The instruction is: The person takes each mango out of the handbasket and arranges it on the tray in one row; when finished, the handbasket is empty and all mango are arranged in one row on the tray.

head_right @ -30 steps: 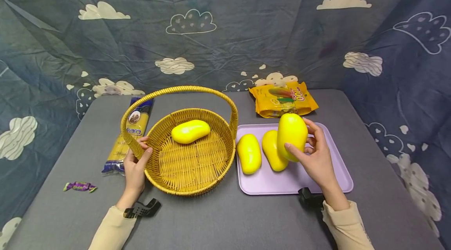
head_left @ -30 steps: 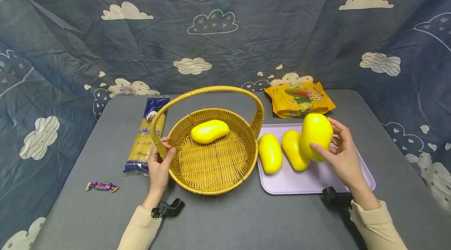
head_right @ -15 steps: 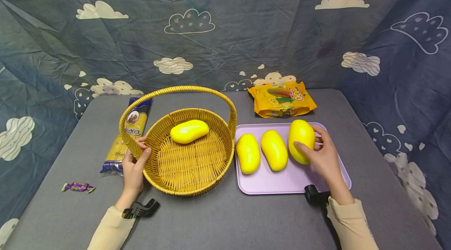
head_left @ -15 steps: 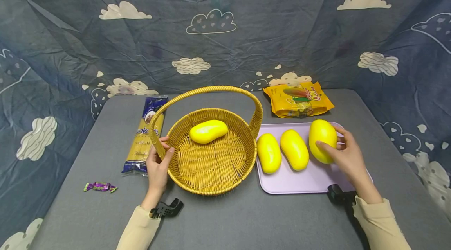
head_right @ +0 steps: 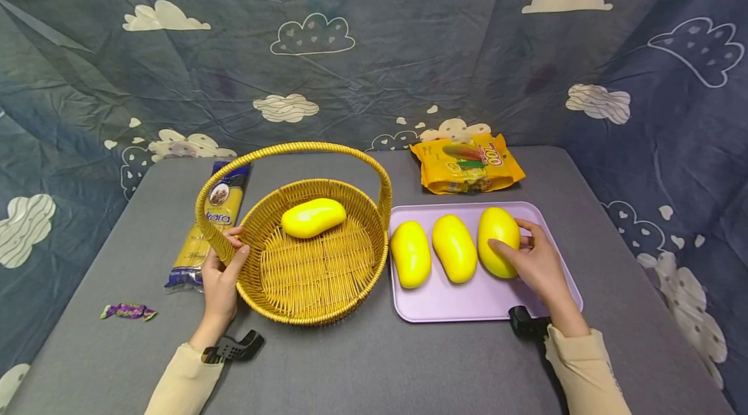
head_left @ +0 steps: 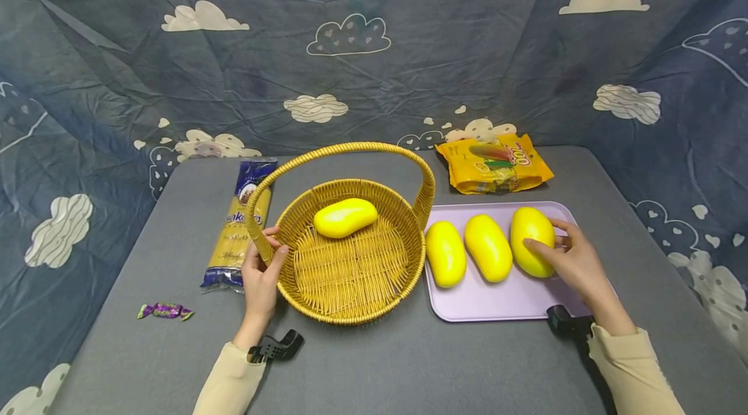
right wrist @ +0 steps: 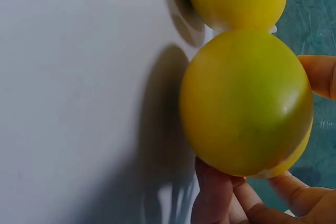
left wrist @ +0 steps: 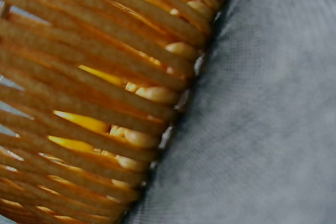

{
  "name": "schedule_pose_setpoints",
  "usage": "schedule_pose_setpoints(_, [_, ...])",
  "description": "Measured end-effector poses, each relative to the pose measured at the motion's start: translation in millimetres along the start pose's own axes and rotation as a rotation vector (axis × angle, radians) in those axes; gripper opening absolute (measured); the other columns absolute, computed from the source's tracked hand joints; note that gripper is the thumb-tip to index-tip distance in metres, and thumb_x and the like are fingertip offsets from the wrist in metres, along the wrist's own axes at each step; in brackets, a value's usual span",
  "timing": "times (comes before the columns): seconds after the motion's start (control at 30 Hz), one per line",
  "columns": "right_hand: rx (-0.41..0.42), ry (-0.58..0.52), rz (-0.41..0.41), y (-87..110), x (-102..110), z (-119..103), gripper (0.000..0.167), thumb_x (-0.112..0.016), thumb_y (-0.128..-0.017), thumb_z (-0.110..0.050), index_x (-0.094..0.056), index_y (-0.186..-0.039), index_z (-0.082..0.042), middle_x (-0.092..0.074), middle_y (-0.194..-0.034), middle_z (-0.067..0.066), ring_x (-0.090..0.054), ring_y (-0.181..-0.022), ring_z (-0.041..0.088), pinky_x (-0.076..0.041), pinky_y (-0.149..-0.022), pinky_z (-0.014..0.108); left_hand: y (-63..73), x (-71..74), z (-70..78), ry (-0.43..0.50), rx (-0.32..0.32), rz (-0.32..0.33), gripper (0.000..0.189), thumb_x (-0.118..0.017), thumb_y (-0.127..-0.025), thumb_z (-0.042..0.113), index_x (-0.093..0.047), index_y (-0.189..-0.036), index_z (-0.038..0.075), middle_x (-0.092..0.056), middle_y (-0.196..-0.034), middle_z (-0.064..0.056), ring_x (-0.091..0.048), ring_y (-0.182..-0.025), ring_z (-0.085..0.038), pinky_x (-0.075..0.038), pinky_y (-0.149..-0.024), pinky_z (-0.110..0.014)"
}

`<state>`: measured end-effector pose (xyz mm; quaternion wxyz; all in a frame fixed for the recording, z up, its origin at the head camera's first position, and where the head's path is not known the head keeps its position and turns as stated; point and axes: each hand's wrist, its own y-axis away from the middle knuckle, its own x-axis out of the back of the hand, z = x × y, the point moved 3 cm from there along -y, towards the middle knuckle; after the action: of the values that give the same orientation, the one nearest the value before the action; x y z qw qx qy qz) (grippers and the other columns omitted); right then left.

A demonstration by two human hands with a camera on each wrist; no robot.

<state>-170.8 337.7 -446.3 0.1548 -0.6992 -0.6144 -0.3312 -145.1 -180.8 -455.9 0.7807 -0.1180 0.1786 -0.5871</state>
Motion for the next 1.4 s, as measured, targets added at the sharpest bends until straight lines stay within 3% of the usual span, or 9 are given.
schedule_pose_setpoints(0.2, [-0.039,0.057,-0.035,0.4,-0.6,-1.9,0.1,-0.06,-0.081,-0.063,-0.019,-0.147,0.0,-0.039,-0.125,0.03,-0.042,-0.102,0.04,-0.042,-0.062,0.033,0.6,0.2,-0.1,-0.004,-0.002,0.003,0.019,-0.059,-0.09,-0.004,-0.048,-0.1,-0.014,-0.051,-0.125,-0.02,-0.047,-0.115,-0.024,-0.036,-0.09,-0.025])
schedule_pose_setpoints(0.43, [-0.005,0.074,-0.017,-25.6,-5.9,37.6,0.103,-0.058,-0.079,-0.068,-0.019,-0.148,-0.002,-0.037,-0.129,0.03,-0.04,-0.107,0.044,-0.041,-0.072,0.044,0.3,-0.3,0.7,0.001,-0.014,0.0,0.021,-0.059,-0.09,-0.004,-0.046,-0.101,-0.017,-0.051,-0.125,-0.021,-0.047,-0.113,-0.026,-0.036,-0.088,-0.025])
schedule_pose_setpoints(0.53, [0.006,0.088,-0.011,-29.0,-6.9,42.8,0.102,-0.055,-0.081,-0.068,-0.019,-0.148,-0.001,-0.037,-0.131,0.03,-0.04,-0.11,0.044,-0.041,-0.076,0.048,0.5,-0.3,1.0,0.001,-0.019,-0.002,0.021,-0.058,-0.09,-0.004,-0.046,-0.101,-0.017,-0.051,-0.125,-0.021,-0.047,-0.113,-0.026,-0.036,-0.089,-0.025])
schedule_pose_setpoints(0.77, [-0.016,0.063,-0.094,0.8,-1.4,-2.6,0.094,-0.049,-0.09,-0.059,-0.015,-0.146,0.008,-0.031,-0.131,0.037,-0.036,-0.113,0.05,-0.039,-0.085,0.056,0.8,-0.2,1.4,0.003,-0.021,-0.006,0.019,-0.058,-0.09,-0.005,-0.047,-0.101,-0.015,-0.05,-0.125,-0.021,-0.046,-0.115,-0.027,-0.036,-0.09,-0.025])
schedule_pose_setpoints(0.93, [-0.012,0.053,-0.115,8.7,0.3,-12.8,0.091,-0.046,-0.093,-0.056,-0.012,-0.145,0.01,-0.031,-0.128,0.038,-0.039,-0.107,0.048,-0.046,-0.075,0.043,1.0,0.4,1.3,0.007,-0.022,-0.007,0.018,-0.058,-0.09,-0.005,-0.047,-0.101,-0.015,-0.051,-0.125,-0.021,-0.046,-0.114,-0.029,-0.036,-0.089,-0.025])
schedule_pose_setpoints(1.2, [-0.024,0.029,-0.075,-11.0,1.5,25.5,0.096,-0.048,-0.088,-0.064,-0.011,-0.149,0.001,-0.03,-0.133,0.034,-0.041,-0.106,0.045,-0.045,-0.057,0.024,-0.1,-0.8,2.0,0.015,-0.023,-0.006,0.018,-0.058,-0.089,-0.005,-0.048,-0.1,-0.014,-0.051,-0.124,-0.02,-0.047,-0.11,-0.029,-0.037,-0.087,-0.025])
schedule_pose_setpoints(1.33, [0.009,0.04,-0.019,-22.7,1.5,48.1,0.096,-0.048,-0.086,-0.066,-0.013,-0.15,-0.003,-0.031,-0.135,0.033,-0.04,-0.11,0.048,-0.051,-0.063,0.034,-0.6,-1.3,2.1,0.012,-0.025,-0.007,0.017,-0.058,-0.089,-0.006,-0.048,-0.1,-0.014,-0.051,-0.124,-0.021,-0.047,-0.11,-0.026,-0.037,-0.087,-0.024])
schedule_pose_setpoints(1.4, [0.019,0.06,0.022,-26.0,2.4,55.3,0.094,-0.047,-0.086,-0.067,-0.015,-0.15,-0.006,-0.032,-0.137,0.032,-0.039,-0.114,0.049,-0.051,-0.07,0.044,-1.0,-1.3,1.8,0.016,-0.026,-0.006,0.017,-0.058,-0.089,-0.007,-0.048,-0.1,-0.014,-0.051,-0.125,-0.021,-0.047,-0.11,-0.026,-0.037,-0.087,-0.024])
